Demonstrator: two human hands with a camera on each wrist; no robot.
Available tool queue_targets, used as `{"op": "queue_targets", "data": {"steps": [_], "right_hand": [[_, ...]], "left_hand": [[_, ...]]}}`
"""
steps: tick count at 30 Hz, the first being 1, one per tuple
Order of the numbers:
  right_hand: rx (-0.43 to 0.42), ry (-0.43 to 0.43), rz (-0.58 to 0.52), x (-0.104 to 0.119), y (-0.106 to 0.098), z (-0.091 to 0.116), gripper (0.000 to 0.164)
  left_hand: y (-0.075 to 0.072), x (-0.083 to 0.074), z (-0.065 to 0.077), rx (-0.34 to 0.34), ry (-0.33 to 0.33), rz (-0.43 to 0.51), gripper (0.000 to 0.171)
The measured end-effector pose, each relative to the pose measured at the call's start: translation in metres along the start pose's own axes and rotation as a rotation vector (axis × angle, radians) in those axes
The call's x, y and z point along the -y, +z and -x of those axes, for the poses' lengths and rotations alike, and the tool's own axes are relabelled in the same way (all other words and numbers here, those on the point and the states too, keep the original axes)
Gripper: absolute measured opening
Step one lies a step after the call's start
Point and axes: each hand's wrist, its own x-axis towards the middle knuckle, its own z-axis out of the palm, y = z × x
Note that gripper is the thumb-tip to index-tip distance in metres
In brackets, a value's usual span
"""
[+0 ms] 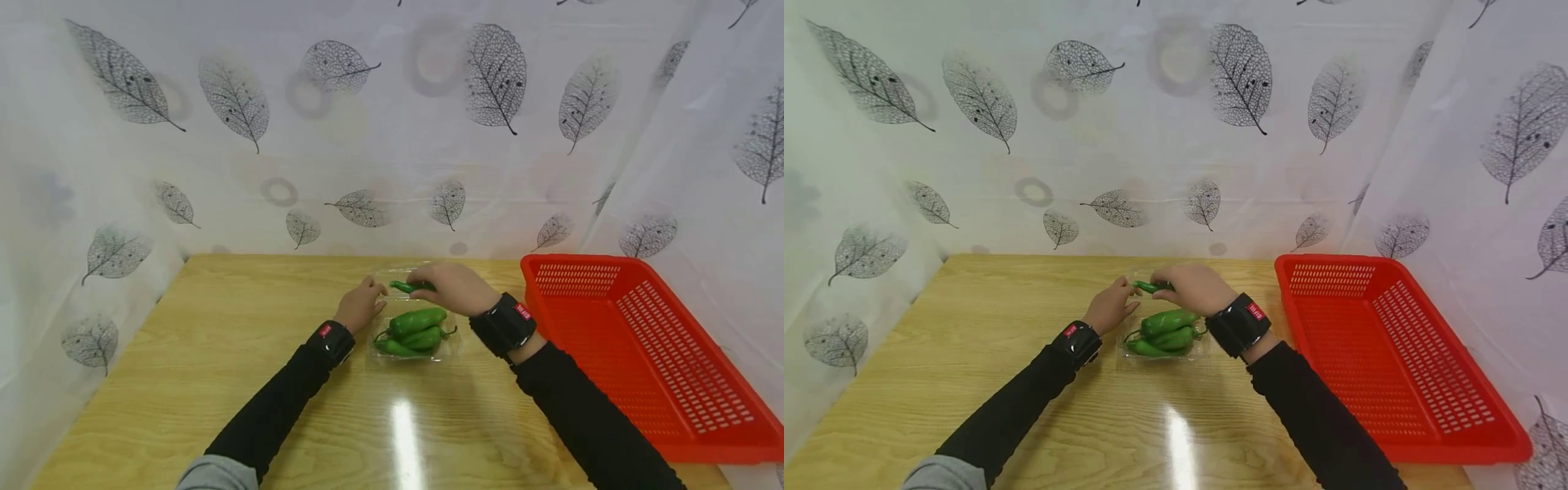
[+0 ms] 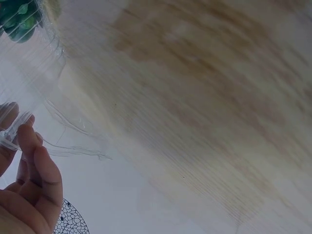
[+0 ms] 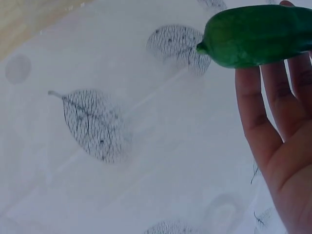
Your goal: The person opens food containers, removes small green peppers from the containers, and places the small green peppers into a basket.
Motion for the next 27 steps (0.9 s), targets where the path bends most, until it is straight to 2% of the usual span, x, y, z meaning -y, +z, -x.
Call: {"op": "queue_targets", "data": {"steps": [7, 12, 15, 21, 27], "right_hand": [[-0.038, 0.024, 0.034, -0.028, -0.034, 0.010, 0.017], [-0.028, 0.126, 0.065, -0.056, -0.053, 0.024, 0.017], [0.006, 0.200, 0.060, -0.075, -0.060, 0.037, 0.016], [0.039, 0.346, 0.048, -0.124, -0.063, 0.068, 0.022], [0.059, 0.446, 0.035, -0.167, -0.056, 0.101, 0.029]], "left_hand": [[0.002, -0.001, 0.003, -0.018, 0.000, 0.022, 0.018], [0.001, -0.001, 0.001, -0.011, -0.011, 0.023, 0.018], [0.002, -0.002, 0.001, -0.003, -0.014, 0.035, 0.019], [0.002, -0.001, 0.000, -0.011, -0.011, 0.038, 0.019], [0.004, 0.002, -0.002, -0.023, 0.003, 0.038, 0.020]]}}
